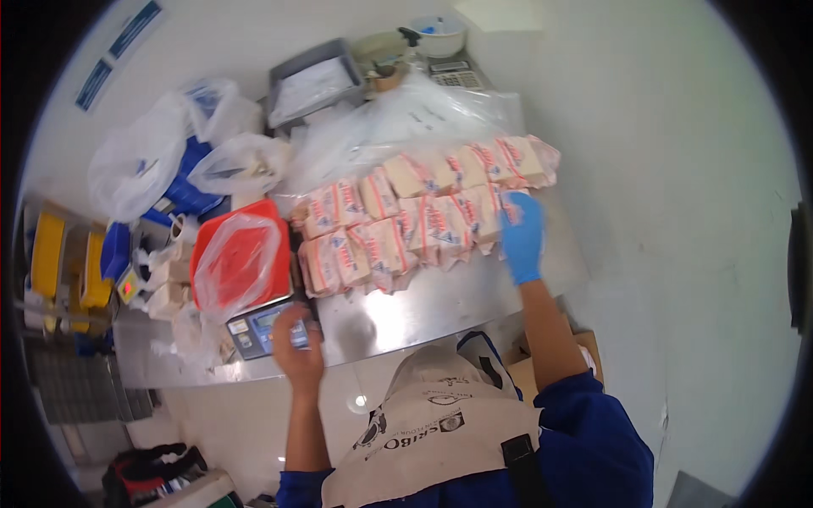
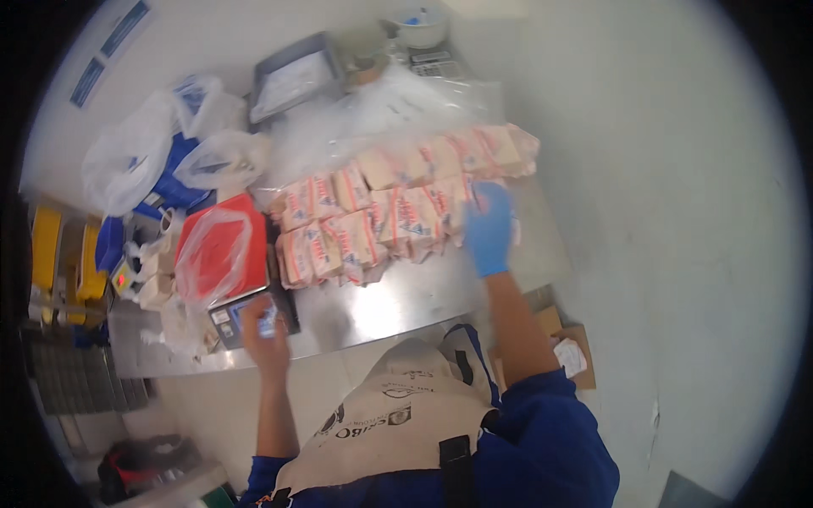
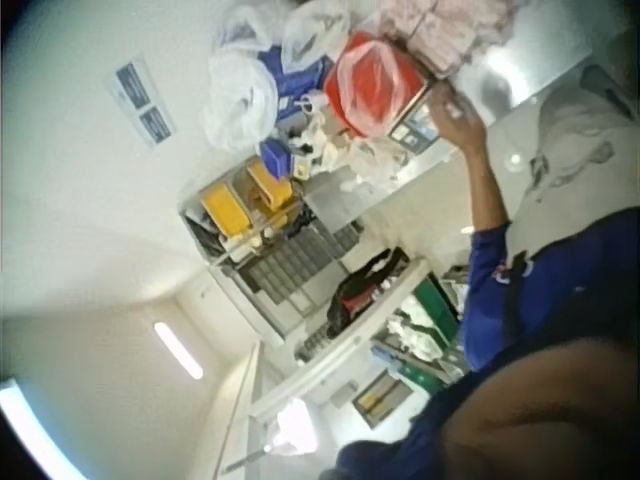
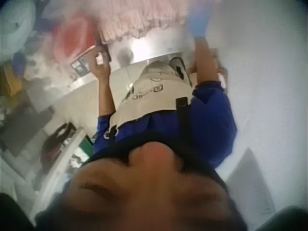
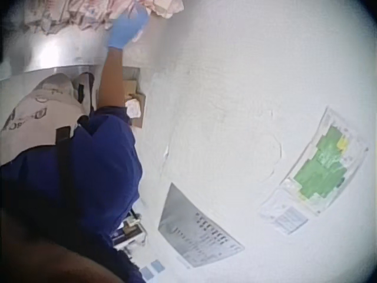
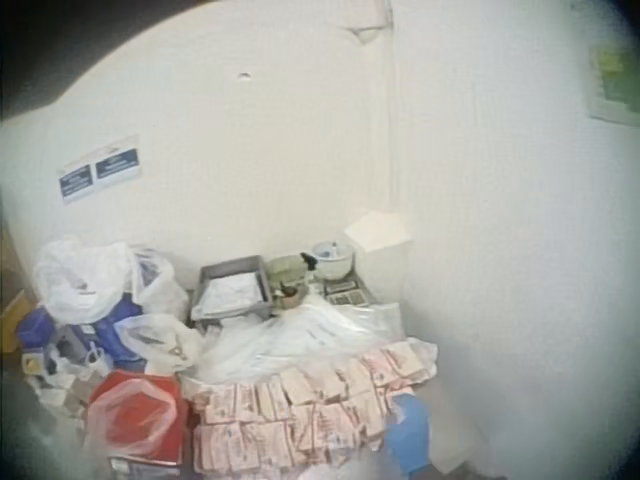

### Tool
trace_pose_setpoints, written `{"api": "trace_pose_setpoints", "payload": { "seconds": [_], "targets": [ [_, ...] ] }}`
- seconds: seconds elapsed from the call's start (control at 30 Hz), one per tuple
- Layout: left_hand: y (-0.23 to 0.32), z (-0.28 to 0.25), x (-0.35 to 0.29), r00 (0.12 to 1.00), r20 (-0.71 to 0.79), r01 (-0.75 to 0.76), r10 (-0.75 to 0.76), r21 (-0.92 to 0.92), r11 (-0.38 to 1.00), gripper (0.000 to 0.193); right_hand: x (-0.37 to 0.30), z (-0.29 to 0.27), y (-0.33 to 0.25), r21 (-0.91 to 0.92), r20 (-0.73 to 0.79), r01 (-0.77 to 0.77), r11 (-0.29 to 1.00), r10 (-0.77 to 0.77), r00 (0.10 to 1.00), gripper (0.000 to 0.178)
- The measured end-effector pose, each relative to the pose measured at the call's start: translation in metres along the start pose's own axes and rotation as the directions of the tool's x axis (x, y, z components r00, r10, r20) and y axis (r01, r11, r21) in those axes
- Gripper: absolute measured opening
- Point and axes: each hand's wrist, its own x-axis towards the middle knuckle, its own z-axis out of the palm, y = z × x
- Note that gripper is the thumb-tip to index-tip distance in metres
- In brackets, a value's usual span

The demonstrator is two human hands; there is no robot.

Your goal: The person repeatedly weighs blocks of white food on a digital scale, places them into clear plastic bags, and sets the filled bags aside. They also handle smaller crumbled pieces, weighing and bagging them separately. The workspace contains stacks of prepackaged items and a cardboard box.

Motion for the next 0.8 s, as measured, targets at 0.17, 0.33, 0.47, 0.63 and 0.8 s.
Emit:
{"api": "trace_pose_setpoints", "payload": {
  "seconds": [0.17,0.33,0.47,0.63,0.8],
  "targets": [
    [0.055,0.133,-0.021,0.781,0.613,0.167,0.116,-0.384,0.908,0.023,0.027,-0.113,0.129,-0.320,0.113,-0.393,0.862,0.447,0.887,0.038],
    [0.126,0.221,0.002,0.725,0.619,0.018,0.302,-0.455,0.890,0.028,0.013,-0.114,0.120,-0.429,0.129,-0.346,0.834,0.435,0.891,0.033],
    [0.173,0.281,0.012,0.789,0.564,0.029,0.245,-0.432,0.901,0.044,-0.016,-0.159,0.108,-0.272,0.144,-0.579,0.768,0.628,0.765,0.028],
    [0.184,0.356,-0.006,0.766,0.641,0.226,0.049,-0.341,0.912,0.068,-0.031,-0.192,0.135,-0.050,0.059,-0.528,0.848,0.531,0.846,0.024],
    [0.196,0.383,-0.030,0.495,0.869,0.713,-0.010,-0.400,0.576,0.085,-0.027,-0.191,0.131,0.536,0.356,-0.668,0.516,0.579,0.734,0.040]
  ]
}}
